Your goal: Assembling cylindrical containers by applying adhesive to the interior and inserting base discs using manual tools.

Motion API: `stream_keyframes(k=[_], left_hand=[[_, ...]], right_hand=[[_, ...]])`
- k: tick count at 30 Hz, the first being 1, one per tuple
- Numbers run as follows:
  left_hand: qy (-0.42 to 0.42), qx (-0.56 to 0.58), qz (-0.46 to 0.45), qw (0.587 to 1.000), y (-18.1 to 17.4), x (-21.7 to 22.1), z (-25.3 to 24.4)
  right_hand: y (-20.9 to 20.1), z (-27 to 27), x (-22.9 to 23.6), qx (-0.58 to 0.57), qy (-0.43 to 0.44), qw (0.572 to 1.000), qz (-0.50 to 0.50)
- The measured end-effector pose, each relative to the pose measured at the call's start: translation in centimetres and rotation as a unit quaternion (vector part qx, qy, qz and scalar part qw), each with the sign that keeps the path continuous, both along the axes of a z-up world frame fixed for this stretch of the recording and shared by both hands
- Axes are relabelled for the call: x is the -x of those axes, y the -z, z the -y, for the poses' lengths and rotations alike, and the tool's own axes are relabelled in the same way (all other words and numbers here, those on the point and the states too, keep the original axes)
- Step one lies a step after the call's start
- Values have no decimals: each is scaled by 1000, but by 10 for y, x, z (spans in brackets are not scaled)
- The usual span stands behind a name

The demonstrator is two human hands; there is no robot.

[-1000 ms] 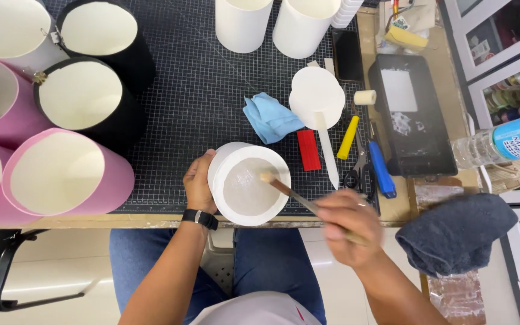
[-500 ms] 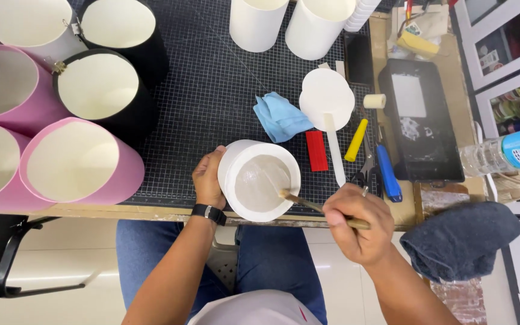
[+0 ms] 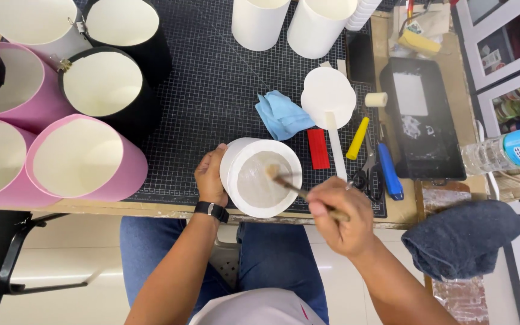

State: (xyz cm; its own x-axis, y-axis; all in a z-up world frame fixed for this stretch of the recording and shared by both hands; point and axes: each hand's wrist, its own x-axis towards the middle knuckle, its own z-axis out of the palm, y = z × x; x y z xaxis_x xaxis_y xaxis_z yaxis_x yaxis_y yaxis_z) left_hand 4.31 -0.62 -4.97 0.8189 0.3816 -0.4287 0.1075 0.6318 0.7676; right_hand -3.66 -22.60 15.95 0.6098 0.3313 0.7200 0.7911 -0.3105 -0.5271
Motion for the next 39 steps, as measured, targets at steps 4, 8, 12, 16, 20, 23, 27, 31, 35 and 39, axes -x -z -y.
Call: stream_keyframes(k=[4, 8, 12, 16, 20, 23, 27, 31, 35, 39], left_hand=[[-5, 2, 1, 1000, -14, 4, 1], [-3, -3, 11, 1000, -11, 3, 1], [-1, -11, 6, 1000, -12, 5, 1], [2, -8, 9, 1000, -25, 4, 1], [-1, -5, 3, 1000, -11, 8, 3], [-6, -5, 9, 1000, -5, 1, 0], [-8, -10, 8, 1000, -15, 7, 2], [-5, 3, 13, 1000, -11, 5, 2], [-5, 3, 15, 1000, -7, 6, 1], [0, -3, 16, 1000, -16, 7, 1]], right_hand=[[-22, -4, 1, -18, -34, 999, -12], [-14, -13, -16, -45, -45, 997, 38], [10, 0, -25, -25, 2, 999, 34], [-17, -10, -15, -43, 25, 998, 47], [-10, -31, -7, -40, 38, 997, 53], [-1, -37, -6, -53, 12, 997, 54], [-10, -26, -7, -77, 65, 992, 70], [1, -43, -11, -68, 25, 995, 69], [3, -41, -9, -87, -23, 995, 53], [7, -22, -19, -94, 21, 992, 77]])
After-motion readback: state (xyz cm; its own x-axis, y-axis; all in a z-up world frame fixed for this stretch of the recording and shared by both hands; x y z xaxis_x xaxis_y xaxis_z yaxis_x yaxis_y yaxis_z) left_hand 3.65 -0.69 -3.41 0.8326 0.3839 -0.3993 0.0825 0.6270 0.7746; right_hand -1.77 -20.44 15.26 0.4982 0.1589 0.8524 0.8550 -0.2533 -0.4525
